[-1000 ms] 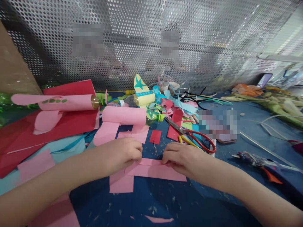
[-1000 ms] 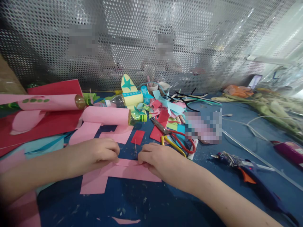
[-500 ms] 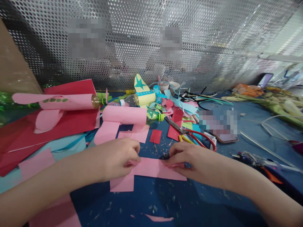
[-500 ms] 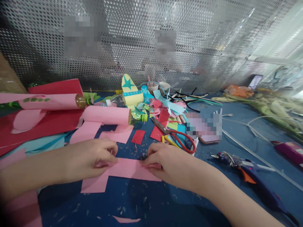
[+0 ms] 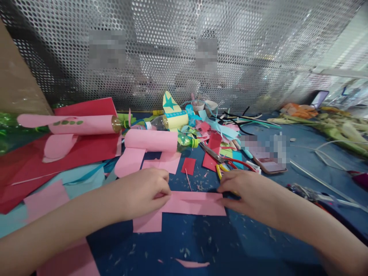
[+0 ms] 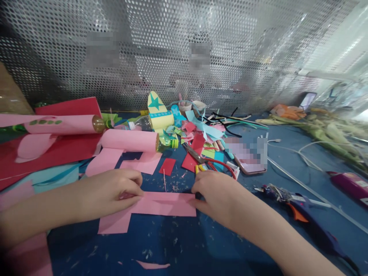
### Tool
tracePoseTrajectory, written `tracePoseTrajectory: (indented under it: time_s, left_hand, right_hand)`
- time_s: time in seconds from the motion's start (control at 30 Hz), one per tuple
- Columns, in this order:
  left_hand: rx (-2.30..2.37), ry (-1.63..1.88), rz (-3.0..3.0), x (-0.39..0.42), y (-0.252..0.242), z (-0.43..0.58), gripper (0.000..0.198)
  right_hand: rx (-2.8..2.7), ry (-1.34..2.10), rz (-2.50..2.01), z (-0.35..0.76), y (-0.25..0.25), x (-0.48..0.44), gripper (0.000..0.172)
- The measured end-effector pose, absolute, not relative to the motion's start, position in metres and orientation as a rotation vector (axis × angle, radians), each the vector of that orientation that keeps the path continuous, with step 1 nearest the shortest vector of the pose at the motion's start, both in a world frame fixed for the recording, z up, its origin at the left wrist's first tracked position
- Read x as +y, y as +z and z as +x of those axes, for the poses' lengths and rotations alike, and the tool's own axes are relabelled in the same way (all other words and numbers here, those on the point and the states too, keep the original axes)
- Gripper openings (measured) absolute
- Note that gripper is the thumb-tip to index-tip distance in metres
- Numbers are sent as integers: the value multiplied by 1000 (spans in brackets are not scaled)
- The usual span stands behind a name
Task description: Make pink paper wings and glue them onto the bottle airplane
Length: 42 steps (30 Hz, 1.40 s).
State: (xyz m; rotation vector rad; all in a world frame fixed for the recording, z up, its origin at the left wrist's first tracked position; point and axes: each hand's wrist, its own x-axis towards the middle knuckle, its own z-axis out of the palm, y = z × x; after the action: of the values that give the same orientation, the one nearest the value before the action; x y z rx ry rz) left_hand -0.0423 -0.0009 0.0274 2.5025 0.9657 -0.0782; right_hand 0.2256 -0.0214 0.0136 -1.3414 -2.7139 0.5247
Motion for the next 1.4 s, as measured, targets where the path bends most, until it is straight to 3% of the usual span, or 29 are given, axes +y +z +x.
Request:
tracePoseTrajectory:
  time_s: [0.17, 0.3, 0.4, 0.57, 0.67, 0.93, 1.4]
  left_hand:
    - [954, -18, 2442, 4, 25, -40, 18]
    - [998, 62, 2387, 6, 21, -39, 19]
    - [1086, 140, 2269, 7, 21, -39, 20]
    - [1045, 291, 1973, 8, 27, -39, 28]
    - [983, 313, 1896, 5, 29, -36, 29]
    - [989, 213, 1717, 4, 23, -33, 20]
    - [1071, 167, 1777, -2, 26, -30, 25]
  right_hand:
    - [-2640, 709, -1525, 212, 19, -21, 26]
    - [-2582, 821, -1542, 204, 18, -20, 8]
    - [-2420, 873, -1487, 203, 14, -15, 7]
    - [-2111, 1236, -1297, 193, 7, -15, 26]
    - [-1987, 1345, -1250, 184, 7, -23, 23]
    - [-1942, 1377, -1323, 180, 8, -32, 19]
    - [-1858, 1494, -1263, 178, 4, -29, 21]
